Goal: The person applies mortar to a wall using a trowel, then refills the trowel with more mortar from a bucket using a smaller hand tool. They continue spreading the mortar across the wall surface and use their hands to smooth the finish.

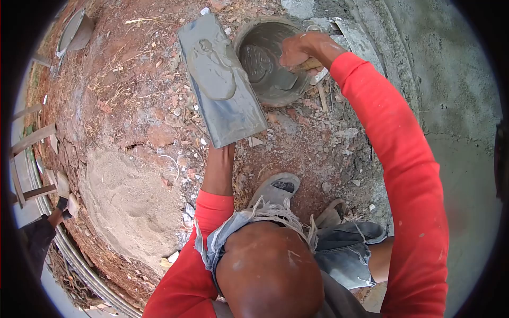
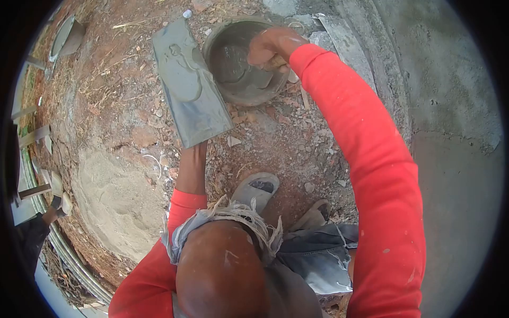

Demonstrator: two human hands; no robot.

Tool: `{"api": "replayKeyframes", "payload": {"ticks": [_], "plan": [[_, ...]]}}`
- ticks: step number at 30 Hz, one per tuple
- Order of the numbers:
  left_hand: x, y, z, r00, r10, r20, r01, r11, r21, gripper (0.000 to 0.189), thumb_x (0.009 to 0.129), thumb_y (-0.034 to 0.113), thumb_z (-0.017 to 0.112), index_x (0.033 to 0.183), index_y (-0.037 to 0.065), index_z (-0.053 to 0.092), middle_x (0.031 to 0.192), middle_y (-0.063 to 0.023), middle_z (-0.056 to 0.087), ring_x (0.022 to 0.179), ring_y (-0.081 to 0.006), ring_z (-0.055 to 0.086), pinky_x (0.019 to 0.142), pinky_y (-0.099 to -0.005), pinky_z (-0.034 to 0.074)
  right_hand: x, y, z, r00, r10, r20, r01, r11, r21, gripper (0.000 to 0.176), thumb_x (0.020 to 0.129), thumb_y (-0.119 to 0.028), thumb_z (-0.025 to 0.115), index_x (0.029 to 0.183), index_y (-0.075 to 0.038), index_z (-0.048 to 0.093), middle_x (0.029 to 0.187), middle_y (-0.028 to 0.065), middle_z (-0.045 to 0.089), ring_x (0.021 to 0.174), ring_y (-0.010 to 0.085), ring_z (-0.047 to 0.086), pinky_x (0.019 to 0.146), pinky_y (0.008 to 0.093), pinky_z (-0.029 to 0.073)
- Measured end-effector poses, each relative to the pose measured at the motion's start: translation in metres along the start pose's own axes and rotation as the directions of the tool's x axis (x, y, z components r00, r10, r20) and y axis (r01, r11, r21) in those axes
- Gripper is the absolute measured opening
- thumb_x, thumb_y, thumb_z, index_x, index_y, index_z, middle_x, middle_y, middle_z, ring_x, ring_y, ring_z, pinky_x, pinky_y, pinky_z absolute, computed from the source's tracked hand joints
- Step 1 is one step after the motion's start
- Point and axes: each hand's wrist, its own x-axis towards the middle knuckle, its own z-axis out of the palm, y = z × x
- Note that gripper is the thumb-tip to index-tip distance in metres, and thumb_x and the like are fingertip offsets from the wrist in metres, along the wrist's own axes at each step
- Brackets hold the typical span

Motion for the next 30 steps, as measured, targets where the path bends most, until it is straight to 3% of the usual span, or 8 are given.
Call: {"api": "replayKeyframes", "payload": {"ticks": [5, 9, 14, 20, 23, 26, 29, 30], "plan": [[-0.001, -0.001, -0.002, 1.0, -0.005, -0.005, 0.005, 1.0, 0.018, 0.052, 0.116, 0.04, 0.051, 0.154, 0.005, 0.051, 0.145, -0.0139, 0.065, 0.123, -0.0278, 0.07, 0.106, -0.0433, 0.061, 0.03, 0.054, 0.045, 0.978, -0.068, 0.198, -0.009, 0.931, 0.364, 0.044, 0.097, -0.033, 0.061, 0.096, 0.009, 0.072, 0.079, 0.0197, 0.074, 0.059, 0.0293, 0.072, 0.049, 0.0425, 0.056], [0.006, 0.009, -0.003, 1.0, -0.002, 0.011, 0.002, 0.999, 0.042, 0.051, 0.117, 0.04, 0.051, 0.154, 0.005, 0.052, 0.146, -0.0132, 0.065, 0.123, -0.0273, 0.07, 0.106, -0.0428, 0.061, 0.005, 0.071, 0.078, 0.988, -0.136, -0.079, 0.153, 0.944, 0.293, 0.044, 0.096, -0.031, 0.063, 0.099, 0.012, 0.07, 0.08, 0.0243, 0.074, 0.068, 0.0394, 0.075, 0.063, 0.0498, 0.06], [-0.01, 0.02, -0.008, 0.999, -0.021, 0.027, 0.019, 0.998, 0.065, 0.05, 0.117, 0.039, 0.05, 0.153, 0.005, 0.052, 0.146, -0.0125, 0.065, 0.123, -0.0268, 0.07, 0.107, -0.0422, 0.061, 0.005, 0.096, 0.113, 0.8, -0.258, -0.542, 0.293, 0.956, -0.022, 0.047, 0.095, -0.03, 0.064, 0.099, 0.017, 0.068, 0.083, 0.0317, 0.073, 0.082, 0.049, 0.075, 0.084, 0.0537, 0.061], [-0.023, 0.003, -0.011, 0.998, -0.045, 0.049, 0.041, 0.996, 0.076, 0.049, 0.117, 0.038, 0.05, 0.153, 0.005, 0.052, 0.146, -0.0115, 0.065, 0.123, -0.0261, 0.069, 0.108, -0.0414, 0.06, -0.001, 0.08, 0.069, 0.949, -0.093, -0.3, 0.149, 0.975, 0.168, 0.045, 0.097, -0.028, 0.064, 0.092, 0.016, 0.068, 0.089, 0.0332, 0.074, 0.08, 0.0442, 0.078, 0.074, 0.0532, 0.062], [-0.023, -0.002, -0.009, 0.993, -0.087, 0.074, 0.079, 0.991, 0.109, 0.049, 0.117, 0.039, 0.049, 0.155, 0.008, 0.051, 0.146, -0.0094, 0.065, 0.126, -0.0256, 0.068, 0.112, -0.0422, 0.057, 0.003, 0.064, 0.051, 0.971, -0.099, -0.217, 0.134, 0.979, 0.155, 0.043, 0.098, -0.027, 0.062, 0.093, 0.016, 0.069, 0.087, 0.033, 0.073, 0.076, 0.0411, 0.078, 0.067, 0.0516, 0.062], [-0.029, -0.007, 0.001, 0.995, -0.077, 0.066, 0.069, 0.991, 0.114, 0.045, 0.116, 0.038, 0.052, 0.15, 0.009, 0.057, 0.138, -0.0083, 0.068, 0.126, -0.0257, 0.067, 0.114, -0.0423, 0.055, 0.02, 0.061, 0.05, 0.919, -0.267, -0.289, 0.287, 0.957, 0.028, 0.033, 0.095, -0.021, 0.058, 0.1, 0.007, 0.073, 0.086, 0.0239, 0.075, 0.069, 0.0359, 0.074, 0.061, 0.0498, 0.057], [-0.033, -0.01, 0.007, 0.997, -0.068, 0.045, 0.063, 0.992, 0.107, 0.042, 0.115, 0.037, 0.054, 0.145, 0.008, 0.06, 0.133, -0.0082, 0.069, 0.125, -0.0255, 0.067, 0.112, -0.0417, 0.054, 0.016, 0.045, 0.04, 1.0, -0.024, 0.016, 0.02, 0.974, 0.224, 0.034, 0.097, -0.023, 0.057, 0.105, 0.006, 0.071, 0.084, 0.0209, 0.073, 0.064, 0.0311, 0.07, 0.057, 0.0474, 0.055], [-0.033, -0.013, 0.006, 0.997, -0.071, 0.04, 0.066, 0.993, 0.099, 0.041, 0.115, 0.037, 0.055, 0.145, 0.008, 0.06, 0.133, -0.0082, 0.069, 0.124, -0.0253, 0.067, 0.112, -0.0415, 0.054, 0.015, 0.043, 0.043, 0.998, -0.039, 0.04, 0.026, 0.956, 0.293, 0.035, 0.098, -0.024, 0.057, 0.102, 0.008, 0.071, 0.08, 0.0211, 0.073, 0.062, 0.0308, 0.07, 0.054, 0.0462, 0.056]]}}
